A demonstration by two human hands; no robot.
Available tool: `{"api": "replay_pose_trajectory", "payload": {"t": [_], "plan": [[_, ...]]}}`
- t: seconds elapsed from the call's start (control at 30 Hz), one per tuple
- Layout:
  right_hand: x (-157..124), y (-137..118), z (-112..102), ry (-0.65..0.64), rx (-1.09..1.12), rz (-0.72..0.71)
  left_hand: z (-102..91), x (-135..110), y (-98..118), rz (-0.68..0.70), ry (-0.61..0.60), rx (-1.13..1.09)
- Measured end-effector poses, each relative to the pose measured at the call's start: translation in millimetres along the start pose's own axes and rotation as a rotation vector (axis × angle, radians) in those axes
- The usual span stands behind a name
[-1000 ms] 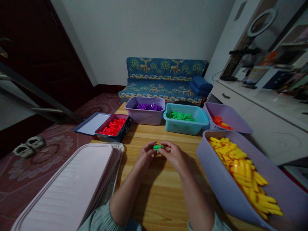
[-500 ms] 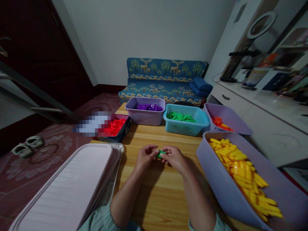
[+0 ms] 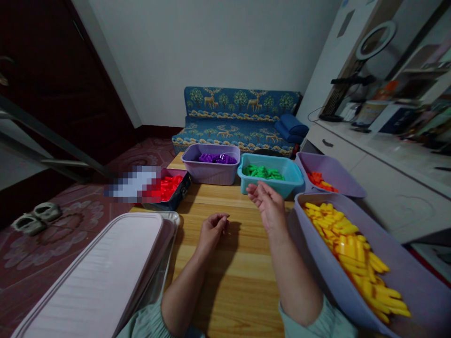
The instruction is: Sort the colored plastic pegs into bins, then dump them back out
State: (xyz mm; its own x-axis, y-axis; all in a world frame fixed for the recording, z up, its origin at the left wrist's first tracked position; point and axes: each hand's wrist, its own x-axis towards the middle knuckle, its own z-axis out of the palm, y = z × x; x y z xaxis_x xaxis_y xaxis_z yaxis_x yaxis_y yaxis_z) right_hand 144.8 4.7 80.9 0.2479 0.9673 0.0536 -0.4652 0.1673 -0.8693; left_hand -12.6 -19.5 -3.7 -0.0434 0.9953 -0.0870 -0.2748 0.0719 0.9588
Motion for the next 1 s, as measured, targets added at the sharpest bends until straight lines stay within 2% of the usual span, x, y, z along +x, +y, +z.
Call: {"api": "replay_pose_trajectory", "payload": {"t": [0.13, 0.23, 0.43, 0.63, 1.0], "plan": [[-36, 37, 3, -0.104, -0.210, 0.195, -0.5, -1, -1, 0.013, -0.038, 0.002], [-55, 59, 0, -0.190, -0.352, 0.252, -1.1, -2, -2, 0.071, -0.062, 0.050], [-56, 80, -11, -0.235, -0.474, 0.150, -2.8, -2, -7, 0.105, -0.052, 0.201], [-51, 99, -21, -0.240, -0.556, 0.083, -0.5, -4, -1, 0.164, -0.077, 0.331], [-46, 107, -21, -0.252, -0.663, 0.022, -3.8, 0, -6, 0.217, -0.098, 0.450]]}}
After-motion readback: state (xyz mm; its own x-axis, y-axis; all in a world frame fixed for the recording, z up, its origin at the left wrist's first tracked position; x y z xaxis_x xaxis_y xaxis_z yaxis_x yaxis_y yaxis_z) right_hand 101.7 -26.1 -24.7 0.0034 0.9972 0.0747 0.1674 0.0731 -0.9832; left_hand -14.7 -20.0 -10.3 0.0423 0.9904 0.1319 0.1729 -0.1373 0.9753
